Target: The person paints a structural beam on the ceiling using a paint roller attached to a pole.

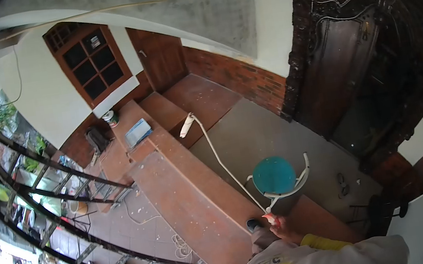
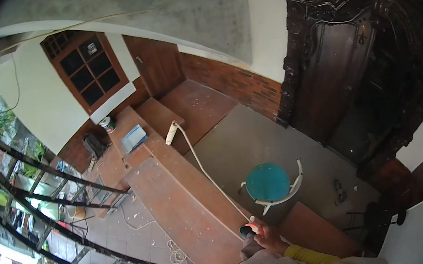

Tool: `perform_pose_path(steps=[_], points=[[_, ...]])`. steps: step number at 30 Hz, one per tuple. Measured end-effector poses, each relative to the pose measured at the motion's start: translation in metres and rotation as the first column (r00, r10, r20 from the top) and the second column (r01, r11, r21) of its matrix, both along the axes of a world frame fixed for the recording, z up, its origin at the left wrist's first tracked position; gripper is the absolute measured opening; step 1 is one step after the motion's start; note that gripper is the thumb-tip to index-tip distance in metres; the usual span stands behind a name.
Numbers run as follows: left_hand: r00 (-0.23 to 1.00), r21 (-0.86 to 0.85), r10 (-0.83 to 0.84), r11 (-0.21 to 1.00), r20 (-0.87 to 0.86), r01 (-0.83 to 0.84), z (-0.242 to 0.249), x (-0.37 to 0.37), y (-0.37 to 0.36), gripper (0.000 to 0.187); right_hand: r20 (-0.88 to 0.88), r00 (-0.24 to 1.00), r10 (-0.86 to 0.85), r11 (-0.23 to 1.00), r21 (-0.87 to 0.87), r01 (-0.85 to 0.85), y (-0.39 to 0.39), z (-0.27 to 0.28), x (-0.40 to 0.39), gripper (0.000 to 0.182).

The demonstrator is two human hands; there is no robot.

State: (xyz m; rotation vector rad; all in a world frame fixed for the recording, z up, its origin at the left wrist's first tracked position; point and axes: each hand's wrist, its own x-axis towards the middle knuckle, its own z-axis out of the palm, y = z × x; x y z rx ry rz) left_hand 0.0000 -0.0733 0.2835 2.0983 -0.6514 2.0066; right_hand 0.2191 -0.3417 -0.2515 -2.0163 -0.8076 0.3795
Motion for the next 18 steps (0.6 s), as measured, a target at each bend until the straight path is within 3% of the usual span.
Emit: perform_pose_path(steps=[3,4,7,11,12,14,16,18], points=[[0.999,0.01,-0.03,0.999,-0.026,0.031,-0.002,0.043,0.01,0.043,-0.05,0.999,0.02,0.999,-0.035,-0.021,0.019,-0.024,0.036,0.035],[0.999,0.016,-0.038,0.999,-0.038,0.039,-0.002,0.059,0.013,0.043,-0.032,0.999,-0.01,0.996,-0.093,0.007,0.032,0.011,0.044,0.032],[0.997,0.019,-0.062,0.998,-0.043,0.063,0.001,0.112,0.029,0.041,-0.01,0.999,0.031,0.985,-0.168,-0.033,0.054,0.011,0.081,0.04],[0.996,0.041,-0.085,0.996,-0.011,0.086,0.005,0.179,0.054,0.039,-0.153,0.978,0.142,0.982,-0.105,-0.158,0.075,0.041,0.13,0.048],[0.996,0.045,-0.089,0.995,-0.005,0.089,0.006,0.194,0.059,0.038,-0.142,0.978,0.155,0.986,-0.042,-0.162,0.076,0.026,0.139,0.042],[0.996,0.055,-0.091,0.994,0.015,0.091,0.006,0.22,0.068,0.038,0.041,0.994,0.106,0.993,-0.06,-0.103,0.072,-0.011,0.16,0.037],[0.995,0.056,-0.096,0.994,0.021,0.095,0.007,0.244,0.075,0.037,-0.034,0.999,0.027,0.998,-0.049,-0.028,0.076,0.022,0.171,0.032],[0.994,0.069,-0.095,0.993,0.049,0.092,0.008,0.262,0.082,0.036,-0.035,0.998,0.056,0.995,-0.082,-0.059,0.072,0.016,0.185,0.029]])
